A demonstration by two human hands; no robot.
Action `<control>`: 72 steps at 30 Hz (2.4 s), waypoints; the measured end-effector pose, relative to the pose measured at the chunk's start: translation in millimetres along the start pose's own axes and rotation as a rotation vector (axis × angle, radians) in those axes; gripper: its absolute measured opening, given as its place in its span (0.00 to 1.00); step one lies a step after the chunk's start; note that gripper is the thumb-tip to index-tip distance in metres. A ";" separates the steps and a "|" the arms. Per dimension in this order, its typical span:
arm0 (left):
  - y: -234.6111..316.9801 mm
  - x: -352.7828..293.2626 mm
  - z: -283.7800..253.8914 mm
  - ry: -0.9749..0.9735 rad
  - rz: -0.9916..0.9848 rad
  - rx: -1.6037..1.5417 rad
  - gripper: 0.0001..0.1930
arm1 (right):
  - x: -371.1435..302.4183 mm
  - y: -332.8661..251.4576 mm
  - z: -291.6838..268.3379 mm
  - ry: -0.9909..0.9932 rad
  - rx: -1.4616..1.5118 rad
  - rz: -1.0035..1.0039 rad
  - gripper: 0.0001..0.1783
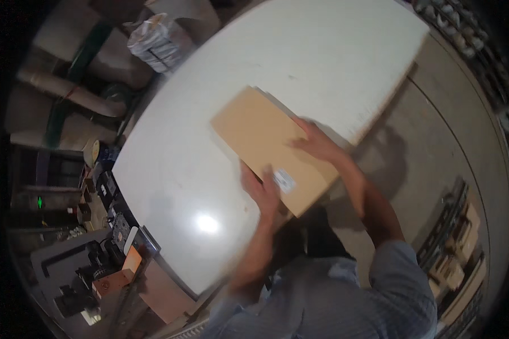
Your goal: Feeding wood panels into a processing machine and stacking them.
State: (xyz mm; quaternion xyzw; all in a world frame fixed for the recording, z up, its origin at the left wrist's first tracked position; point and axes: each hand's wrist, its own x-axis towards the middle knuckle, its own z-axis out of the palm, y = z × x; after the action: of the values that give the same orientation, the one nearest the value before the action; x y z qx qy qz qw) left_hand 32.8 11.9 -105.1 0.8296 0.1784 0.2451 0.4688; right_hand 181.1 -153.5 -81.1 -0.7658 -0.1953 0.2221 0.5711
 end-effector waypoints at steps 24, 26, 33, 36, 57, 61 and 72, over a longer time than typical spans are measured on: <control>14.5 -4.6 22.5 0.064 -0.206 -0.164 0.26 | -336.0 295.2 -158.9 0.988 0.587 0.458 0.18; -8.3 -2.1 7.1 0.111 -0.208 -0.176 0.26 | -385.6 332.9 -128.3 1.006 0.590 0.681 0.16; -45.0 -0.9 15.5 0.079 -0.189 -0.141 0.28 | -573.2 460.5 -24.6 0.770 0.048 1.157 0.13; -48.7 -6.1 -13.0 0.074 -0.162 -0.125 0.27 | -504.5 388.4 -3.4 1.031 0.725 1.226 0.15; -43.7 -8.8 -21.3 0.093 -0.130 -0.144 0.29 | -427.8 366.8 -39.9 0.968 0.822 1.070 0.17; -34.5 -4.8 -15.7 0.140 -0.150 -0.085 0.29 | -432.0 363.9 -31.7 0.938 0.814 1.087 0.13; -41.8 -10.1 -18.0 0.069 -0.089 0.011 0.33 | -431.7 364.6 -43.1 0.980 0.793 1.121 0.09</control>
State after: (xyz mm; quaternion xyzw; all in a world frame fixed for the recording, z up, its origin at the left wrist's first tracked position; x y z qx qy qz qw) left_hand 11.4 39.8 -135.7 0.8146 0.2324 0.2516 0.4682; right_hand -134.3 -525.1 -370.4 -0.5021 0.5760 0.1675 0.6229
